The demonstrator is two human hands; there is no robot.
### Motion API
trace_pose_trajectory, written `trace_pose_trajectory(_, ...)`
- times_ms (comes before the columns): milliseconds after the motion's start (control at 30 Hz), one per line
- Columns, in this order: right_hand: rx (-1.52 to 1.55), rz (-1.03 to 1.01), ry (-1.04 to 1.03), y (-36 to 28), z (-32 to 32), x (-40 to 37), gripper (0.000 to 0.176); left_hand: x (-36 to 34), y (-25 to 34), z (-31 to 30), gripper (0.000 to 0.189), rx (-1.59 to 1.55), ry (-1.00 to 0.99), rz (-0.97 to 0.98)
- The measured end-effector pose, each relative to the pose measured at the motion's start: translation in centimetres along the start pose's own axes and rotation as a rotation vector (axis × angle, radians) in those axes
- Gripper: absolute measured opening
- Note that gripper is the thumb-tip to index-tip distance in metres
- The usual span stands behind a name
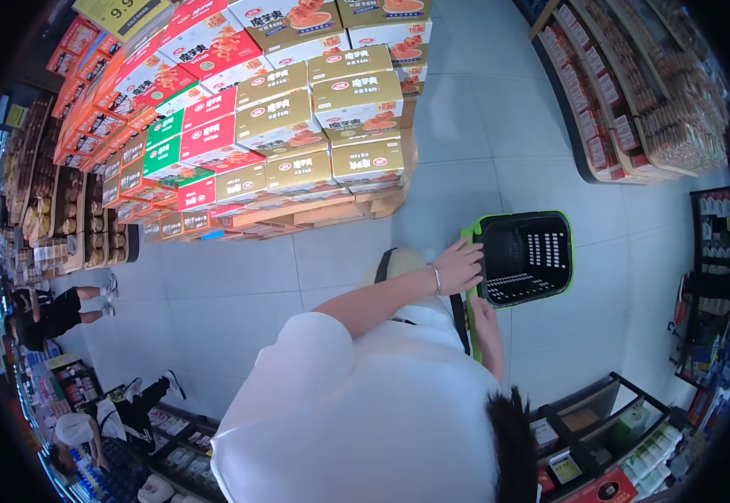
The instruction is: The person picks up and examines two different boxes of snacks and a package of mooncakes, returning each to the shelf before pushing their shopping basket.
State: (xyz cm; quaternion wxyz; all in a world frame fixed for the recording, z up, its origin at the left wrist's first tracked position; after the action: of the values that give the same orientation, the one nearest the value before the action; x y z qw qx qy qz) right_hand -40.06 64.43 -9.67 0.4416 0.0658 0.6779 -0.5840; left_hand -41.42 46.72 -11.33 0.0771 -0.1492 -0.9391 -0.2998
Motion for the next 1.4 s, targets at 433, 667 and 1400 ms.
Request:
trace_pose_trajectory(433, -0.149, -0.056, 0.011, 7.4, 9.0, -6.4, 0.028, -15.2, 2.8, -4.6, 0.034, -0.09, -0.205, -0.075)
trace_pose_trajectory(667, -0.119, -0.006, -0.066, 9.4, 15.3, -8.2, 0.028, -21.4, 0.9, -9.2, 0.044, -0.043, -0.158, 0.017)
trace_pose_trajectory(1400, -0.258, -0.266, 0.253, 8.8, 48.1, -12.1, 0.035, -38.2, -12.2, -25.0, 0.013, 0.25, -0.336, 0.309)
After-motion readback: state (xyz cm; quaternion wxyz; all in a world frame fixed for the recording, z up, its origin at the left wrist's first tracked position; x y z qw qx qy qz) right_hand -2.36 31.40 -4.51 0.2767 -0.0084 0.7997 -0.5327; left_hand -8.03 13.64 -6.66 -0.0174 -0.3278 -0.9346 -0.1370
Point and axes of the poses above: each hand's wrist, its own x-axis towards the middle knuckle, its own z-axis out of the palm, y = z × x, the point moved 2 cm from there along x, towards the middle knuckle, and after that the axes turned 2 degrees about x, right-handed, at the moved point
